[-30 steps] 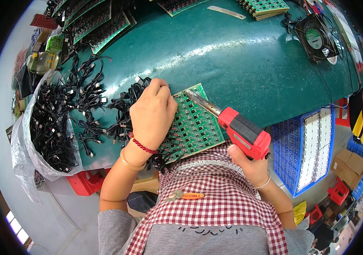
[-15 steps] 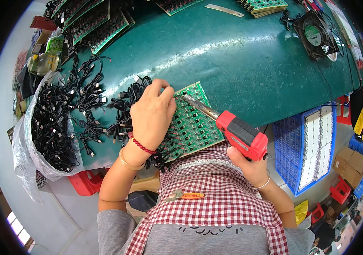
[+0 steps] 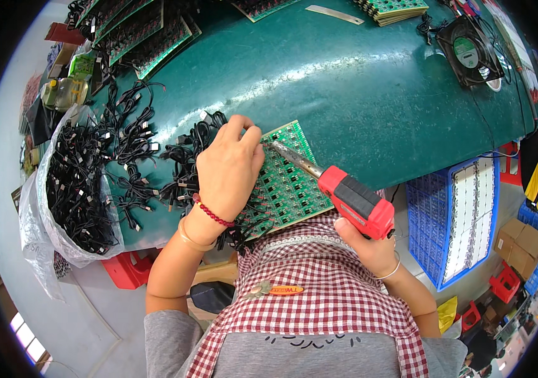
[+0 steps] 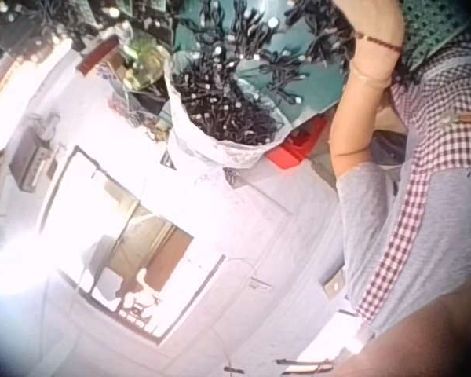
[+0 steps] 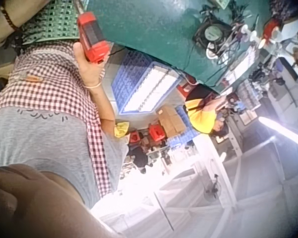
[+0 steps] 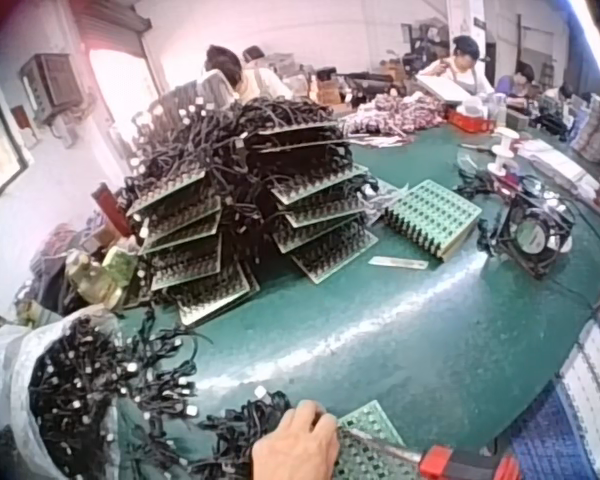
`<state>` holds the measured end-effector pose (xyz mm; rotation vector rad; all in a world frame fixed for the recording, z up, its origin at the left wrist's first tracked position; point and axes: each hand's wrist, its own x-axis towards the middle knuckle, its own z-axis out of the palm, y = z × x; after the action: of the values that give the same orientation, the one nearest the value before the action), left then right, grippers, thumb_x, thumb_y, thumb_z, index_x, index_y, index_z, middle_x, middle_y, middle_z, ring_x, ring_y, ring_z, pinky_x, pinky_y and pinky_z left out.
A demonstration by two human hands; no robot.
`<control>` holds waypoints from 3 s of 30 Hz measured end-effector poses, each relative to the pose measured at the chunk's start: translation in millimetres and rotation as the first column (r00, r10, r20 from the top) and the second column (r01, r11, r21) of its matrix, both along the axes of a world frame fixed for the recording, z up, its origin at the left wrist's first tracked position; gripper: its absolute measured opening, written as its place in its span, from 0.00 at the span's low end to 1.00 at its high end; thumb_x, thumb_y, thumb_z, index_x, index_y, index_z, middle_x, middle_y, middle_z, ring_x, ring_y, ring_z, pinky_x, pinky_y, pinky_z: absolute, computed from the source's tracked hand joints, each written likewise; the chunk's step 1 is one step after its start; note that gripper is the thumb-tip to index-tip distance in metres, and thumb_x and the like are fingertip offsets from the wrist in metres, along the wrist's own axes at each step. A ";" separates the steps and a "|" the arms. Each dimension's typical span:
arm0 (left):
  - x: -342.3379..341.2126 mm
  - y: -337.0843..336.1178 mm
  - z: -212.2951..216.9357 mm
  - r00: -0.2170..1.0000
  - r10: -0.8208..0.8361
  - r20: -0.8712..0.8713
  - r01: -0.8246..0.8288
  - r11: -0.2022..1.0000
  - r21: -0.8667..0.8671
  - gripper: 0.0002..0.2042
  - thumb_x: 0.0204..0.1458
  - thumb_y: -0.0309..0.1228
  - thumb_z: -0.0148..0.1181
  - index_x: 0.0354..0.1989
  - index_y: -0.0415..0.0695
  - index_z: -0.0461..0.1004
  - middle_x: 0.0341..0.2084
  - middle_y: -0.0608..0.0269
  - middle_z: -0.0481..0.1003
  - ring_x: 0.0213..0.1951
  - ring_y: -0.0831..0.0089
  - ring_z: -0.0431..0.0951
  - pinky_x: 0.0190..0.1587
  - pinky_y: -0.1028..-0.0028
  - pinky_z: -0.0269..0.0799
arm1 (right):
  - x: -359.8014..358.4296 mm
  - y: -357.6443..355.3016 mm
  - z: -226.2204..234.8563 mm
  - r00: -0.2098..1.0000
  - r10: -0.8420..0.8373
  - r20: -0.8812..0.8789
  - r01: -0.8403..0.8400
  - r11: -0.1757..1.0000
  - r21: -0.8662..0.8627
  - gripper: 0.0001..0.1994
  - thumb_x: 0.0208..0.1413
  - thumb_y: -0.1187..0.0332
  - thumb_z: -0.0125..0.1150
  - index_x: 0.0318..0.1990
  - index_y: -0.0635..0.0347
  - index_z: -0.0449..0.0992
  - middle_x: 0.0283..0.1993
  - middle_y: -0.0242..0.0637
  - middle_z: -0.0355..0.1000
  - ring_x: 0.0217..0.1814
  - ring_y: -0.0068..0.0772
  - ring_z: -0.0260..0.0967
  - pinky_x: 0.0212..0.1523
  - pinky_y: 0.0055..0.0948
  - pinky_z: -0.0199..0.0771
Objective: The person solders USB cables onto a circuit board using a soldering iron, repeatedly positioning the cable wires on the board by hand and applying the soldering iron to connect them.
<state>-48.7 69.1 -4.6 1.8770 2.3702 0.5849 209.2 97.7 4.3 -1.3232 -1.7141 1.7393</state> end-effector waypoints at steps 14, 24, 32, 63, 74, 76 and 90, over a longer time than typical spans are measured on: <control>0.8 0.7 0.9 1.000 -0.016 0.004 0.016 1.000 -0.003 0.05 0.41 0.24 0.59 0.27 0.42 0.70 0.31 0.62 0.68 0.35 0.66 0.73 0.29 0.70 0.74 | 11.8 -0.5 -5.2 0.999 -0.018 -0.037 0.016 0.999 -0.052 0.14 0.57 0.74 0.52 0.49 0.71 0.67 0.20 0.34 0.68 0.18 0.20 0.62 0.22 0.20 0.61; -1.8 -4.4 -3.5 0.997 0.073 0.032 -0.074 0.996 0.047 0.06 0.43 0.23 0.56 0.29 0.42 0.67 0.33 0.62 0.68 0.36 0.65 0.74 0.30 0.68 0.73 | -0.7 0.7 8.3 0.995 -0.069 -0.072 0.060 0.992 -0.115 0.15 0.58 0.72 0.52 0.50 0.70 0.66 0.19 0.34 0.64 0.17 0.21 0.59 0.22 0.23 0.61; -62.7 -71.5 60.6 0.957 0.253 -0.141 -0.242 0.966 0.088 0.07 0.41 0.19 0.57 0.29 0.42 0.72 0.32 0.60 0.71 0.37 0.60 0.72 0.40 0.63 0.67 | 0.9 7.2 10.4 0.959 -0.192 -0.207 0.174 0.979 -0.102 0.15 0.59 0.67 0.52 0.49 0.67 0.64 0.18 0.32 0.60 0.16 0.21 0.55 0.21 0.23 0.62; -108.0 -51.9 64.5 0.824 0.264 0.501 -0.318 0.948 0.025 0.04 0.54 0.24 0.52 0.31 0.36 0.71 0.13 0.65 0.64 0.17 0.84 0.62 0.20 0.79 0.58 | -22.7 8.6 36.5 0.848 -0.295 -0.441 0.242 0.955 -0.175 0.16 0.58 0.73 0.51 0.52 0.69 0.63 0.20 0.33 0.62 0.18 0.21 0.57 0.22 0.24 0.64; -136.2 -31.7 26.4 0.637 0.230 0.736 -0.307 0.951 -0.032 0.06 0.58 0.30 0.51 0.33 0.41 0.71 0.25 0.64 0.73 0.29 0.77 0.73 0.33 0.74 0.71 | -55.2 5.2 51.6 0.900 -0.239 -0.366 0.172 0.963 -0.205 0.18 0.52 0.74 0.55 0.51 0.66 0.64 0.21 0.34 0.63 0.20 0.21 0.59 0.24 0.25 0.66; -155.5 -30.4 15.0 0.187 0.020 0.982 -0.260 0.965 0.030 0.07 0.62 0.33 0.48 0.40 0.44 0.70 0.39 0.65 0.74 0.45 0.76 0.72 0.50 0.66 0.71 | -51.3 5.0 47.0 0.898 -0.249 -0.363 0.182 0.961 -0.209 0.18 0.52 0.75 0.55 0.51 0.66 0.64 0.21 0.34 0.63 0.20 0.21 0.59 0.24 0.25 0.66; -167.4 -40.8 14.7 0.880 0.165 0.446 -0.408 0.744 0.529 0.05 0.58 0.27 0.54 0.34 0.40 0.74 0.39 0.62 0.75 0.42 0.74 0.72 0.46 0.76 0.67 | -35.1 11.7 30.1 0.881 -0.355 -0.312 0.291 0.928 -0.233 0.16 0.53 0.78 0.55 0.50 0.68 0.65 0.21 0.33 0.65 0.20 0.21 0.61 0.24 0.25 0.67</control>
<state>-216.1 28.3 10.1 1.3354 2.3799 1.7569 174.1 109.4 34.4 -1.1984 -1.0923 1.8240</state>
